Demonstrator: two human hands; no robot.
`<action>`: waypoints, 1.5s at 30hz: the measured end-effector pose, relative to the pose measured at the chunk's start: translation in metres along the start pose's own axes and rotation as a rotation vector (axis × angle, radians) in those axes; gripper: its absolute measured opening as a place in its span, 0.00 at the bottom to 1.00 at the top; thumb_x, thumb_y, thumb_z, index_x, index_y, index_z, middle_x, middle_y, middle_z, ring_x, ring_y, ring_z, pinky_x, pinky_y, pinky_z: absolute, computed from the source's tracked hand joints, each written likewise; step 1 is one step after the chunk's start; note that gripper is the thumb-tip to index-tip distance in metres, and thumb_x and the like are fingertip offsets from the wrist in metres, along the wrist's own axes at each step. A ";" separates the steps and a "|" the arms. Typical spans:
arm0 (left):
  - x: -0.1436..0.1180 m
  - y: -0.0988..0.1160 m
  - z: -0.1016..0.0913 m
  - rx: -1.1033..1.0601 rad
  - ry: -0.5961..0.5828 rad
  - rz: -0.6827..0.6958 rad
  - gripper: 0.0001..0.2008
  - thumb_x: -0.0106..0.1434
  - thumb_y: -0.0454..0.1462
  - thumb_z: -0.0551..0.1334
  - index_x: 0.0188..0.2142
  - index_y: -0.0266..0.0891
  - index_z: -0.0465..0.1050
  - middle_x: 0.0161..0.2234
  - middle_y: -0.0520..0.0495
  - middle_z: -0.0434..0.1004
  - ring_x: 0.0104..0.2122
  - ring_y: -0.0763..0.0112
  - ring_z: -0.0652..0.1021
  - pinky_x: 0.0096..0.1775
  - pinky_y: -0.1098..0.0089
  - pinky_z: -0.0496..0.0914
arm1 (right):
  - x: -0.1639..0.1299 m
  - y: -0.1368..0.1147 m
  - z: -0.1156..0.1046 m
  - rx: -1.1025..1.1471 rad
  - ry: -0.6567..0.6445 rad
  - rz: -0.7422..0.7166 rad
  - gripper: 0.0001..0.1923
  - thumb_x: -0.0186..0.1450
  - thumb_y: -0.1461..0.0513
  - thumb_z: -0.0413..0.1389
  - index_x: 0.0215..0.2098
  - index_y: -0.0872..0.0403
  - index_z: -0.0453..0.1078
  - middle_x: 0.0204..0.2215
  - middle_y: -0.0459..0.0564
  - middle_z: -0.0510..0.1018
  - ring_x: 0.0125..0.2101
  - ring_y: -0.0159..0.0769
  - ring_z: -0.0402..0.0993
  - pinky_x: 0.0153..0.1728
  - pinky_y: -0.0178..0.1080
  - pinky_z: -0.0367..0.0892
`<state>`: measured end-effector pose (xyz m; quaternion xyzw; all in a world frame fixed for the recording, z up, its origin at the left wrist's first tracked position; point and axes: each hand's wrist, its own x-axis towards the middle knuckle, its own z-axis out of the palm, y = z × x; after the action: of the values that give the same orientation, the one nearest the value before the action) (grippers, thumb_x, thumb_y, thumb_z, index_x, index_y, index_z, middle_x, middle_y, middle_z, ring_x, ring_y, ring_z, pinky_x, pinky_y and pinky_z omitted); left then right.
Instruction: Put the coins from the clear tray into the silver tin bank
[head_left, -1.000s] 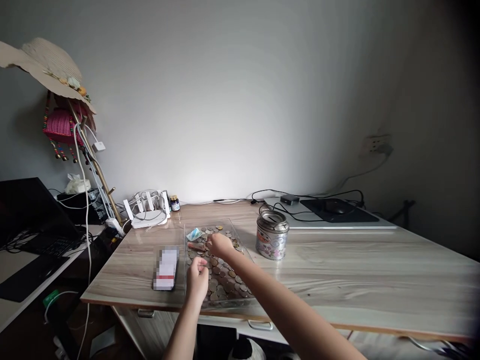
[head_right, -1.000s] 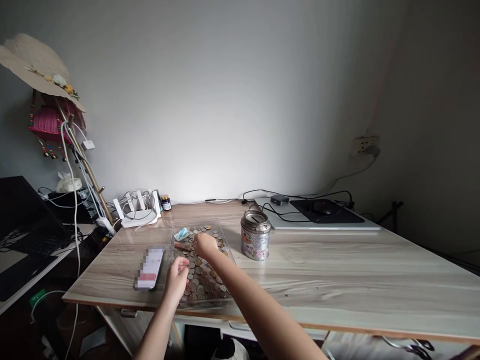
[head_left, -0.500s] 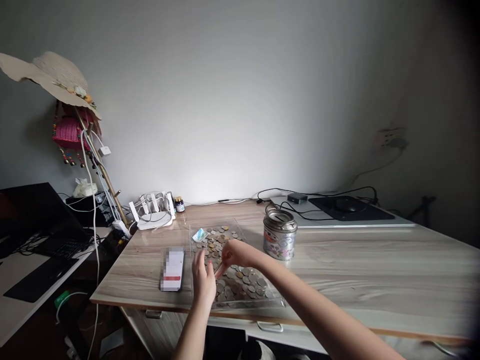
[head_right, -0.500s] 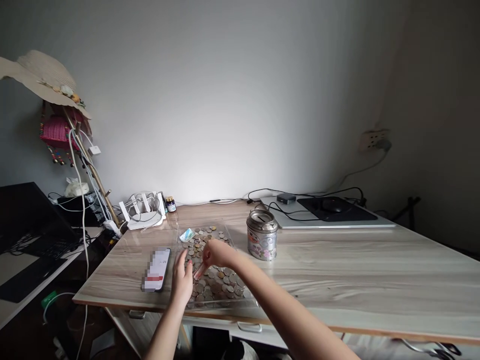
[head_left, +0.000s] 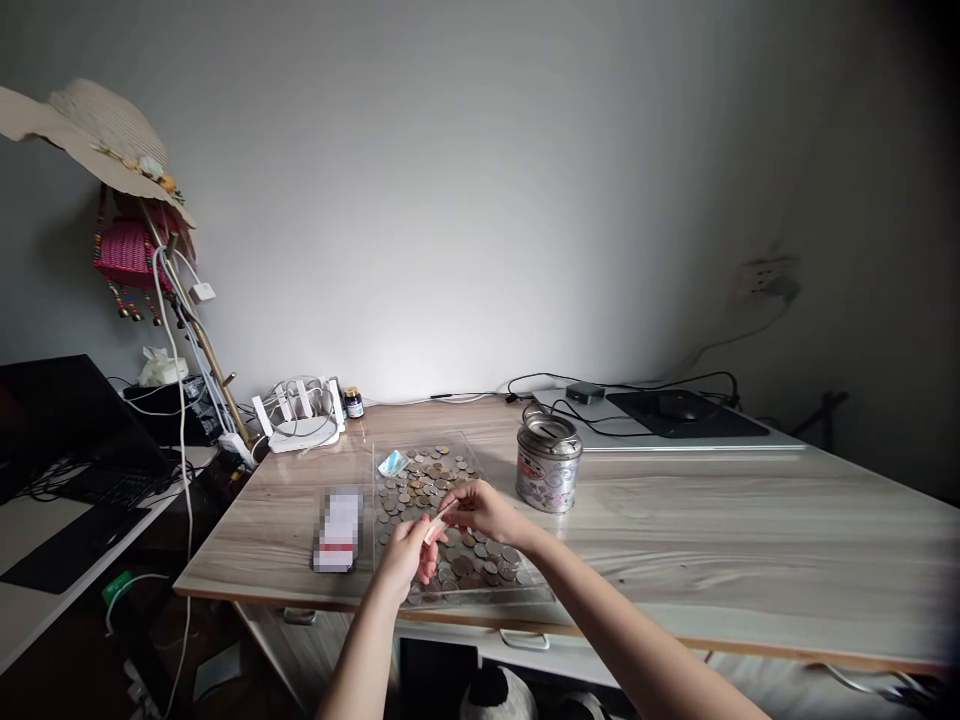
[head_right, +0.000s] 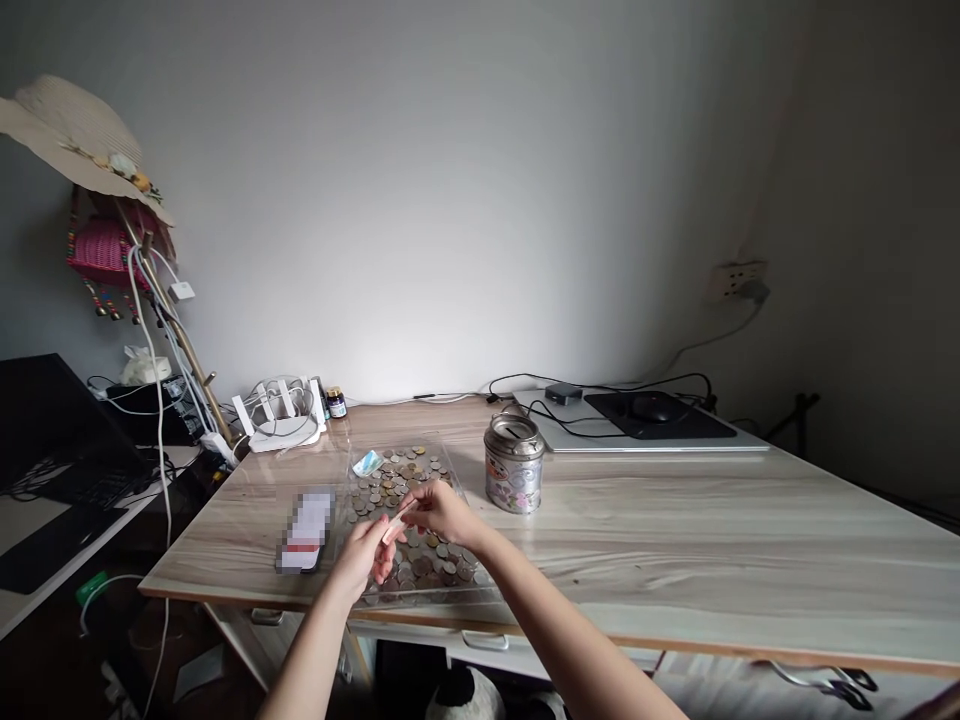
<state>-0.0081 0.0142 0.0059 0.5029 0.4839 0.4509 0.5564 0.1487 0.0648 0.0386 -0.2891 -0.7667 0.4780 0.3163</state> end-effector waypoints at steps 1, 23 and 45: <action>0.000 0.000 0.000 -0.018 -0.016 -0.005 0.22 0.52 0.53 0.53 0.28 0.33 0.66 0.15 0.57 0.60 0.11 0.83 0.62 0.10 0.80 0.52 | -0.001 -0.001 0.000 -0.022 0.017 -0.021 0.10 0.52 0.60 0.53 0.28 0.60 0.70 0.22 0.49 0.74 0.21 0.29 0.68 0.22 0.31 0.63; 0.002 -0.005 0.000 0.088 0.155 -0.012 0.14 0.49 0.45 0.59 0.25 0.34 0.66 0.21 0.48 0.73 0.21 0.72 0.75 0.21 0.76 0.64 | -0.007 -0.004 0.010 0.010 0.413 0.019 0.12 0.50 0.55 0.57 0.23 0.57 0.66 0.21 0.49 0.75 0.20 0.31 0.69 0.19 0.32 0.64; 0.007 -0.010 -0.001 0.289 0.071 0.055 0.12 0.53 0.41 0.52 0.30 0.35 0.67 0.26 0.47 0.72 0.23 0.74 0.73 0.21 0.77 0.60 | 0.035 -0.047 -0.191 -0.928 0.208 0.787 0.09 0.44 0.70 0.56 0.26 0.57 0.69 0.19 0.46 0.75 0.22 0.31 0.71 0.24 0.31 0.62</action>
<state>-0.0085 0.0205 -0.0044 0.5746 0.5489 0.4093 0.4483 0.2656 0.1779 0.1543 -0.7029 -0.6957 0.1447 0.0307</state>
